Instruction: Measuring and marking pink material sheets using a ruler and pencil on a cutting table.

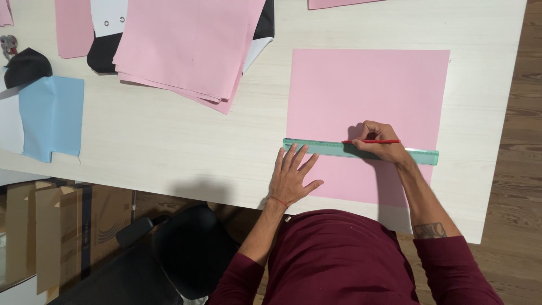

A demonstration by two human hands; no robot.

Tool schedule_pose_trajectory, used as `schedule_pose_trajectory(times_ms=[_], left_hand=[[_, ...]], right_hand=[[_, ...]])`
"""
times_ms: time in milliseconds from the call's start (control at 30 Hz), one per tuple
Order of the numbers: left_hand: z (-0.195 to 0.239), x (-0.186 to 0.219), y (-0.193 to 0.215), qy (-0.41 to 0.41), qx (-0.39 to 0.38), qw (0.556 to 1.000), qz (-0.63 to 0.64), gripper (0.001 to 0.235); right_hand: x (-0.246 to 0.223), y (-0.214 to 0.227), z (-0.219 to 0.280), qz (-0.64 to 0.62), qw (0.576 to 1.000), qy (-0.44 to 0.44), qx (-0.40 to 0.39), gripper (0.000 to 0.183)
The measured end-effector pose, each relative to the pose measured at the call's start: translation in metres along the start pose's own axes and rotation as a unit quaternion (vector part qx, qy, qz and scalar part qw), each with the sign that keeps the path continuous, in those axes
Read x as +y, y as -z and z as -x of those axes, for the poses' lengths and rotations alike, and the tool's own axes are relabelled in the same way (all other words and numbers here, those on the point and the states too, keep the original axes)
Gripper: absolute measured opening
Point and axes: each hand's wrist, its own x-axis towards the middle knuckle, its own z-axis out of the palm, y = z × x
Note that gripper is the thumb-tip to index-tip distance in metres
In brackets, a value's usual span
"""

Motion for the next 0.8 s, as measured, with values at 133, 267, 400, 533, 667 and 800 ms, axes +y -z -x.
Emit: schedule_pose_trajectory(times_ms=[133, 267, 400, 533, 667, 800], left_hand=[[0.0, 0.0, 0.001, 0.0, -0.002, 1.0, 0.006, 0.075], [-0.001, 0.0, 0.003, -0.001, 0.0, 1.0, 0.0, 0.075], [0.0, 0.0, 0.0, -0.001, -0.004, 1.0, -0.003, 0.075], [0.002, 0.0, 0.0, 0.001, -0.007, 1.0, 0.006, 0.075], [0.001, 0.0, 0.001, -0.001, -0.008, 1.0, 0.004, 0.075], [0.002, -0.001, -0.001, 0.001, -0.013, 1.0, 0.004, 0.075]], right_hand=[[-0.004, -0.002, 0.0, -0.006, 1.0, 0.002, 0.001, 0.016], [-0.002, -0.001, 0.0, -0.008, 1.0, 0.002, 0.004, 0.016], [-0.006, -0.002, 0.0, -0.017, 1.0, -0.005, 0.005, 0.017], [-0.003, 0.0, -0.002, -0.033, 0.999, -0.01, 0.008, 0.018], [-0.008, -0.001, -0.001, -0.035, 0.999, -0.008, 0.007, 0.017], [-0.009, -0.002, 0.0, -0.032, 0.999, -0.011, 0.009, 0.018]])
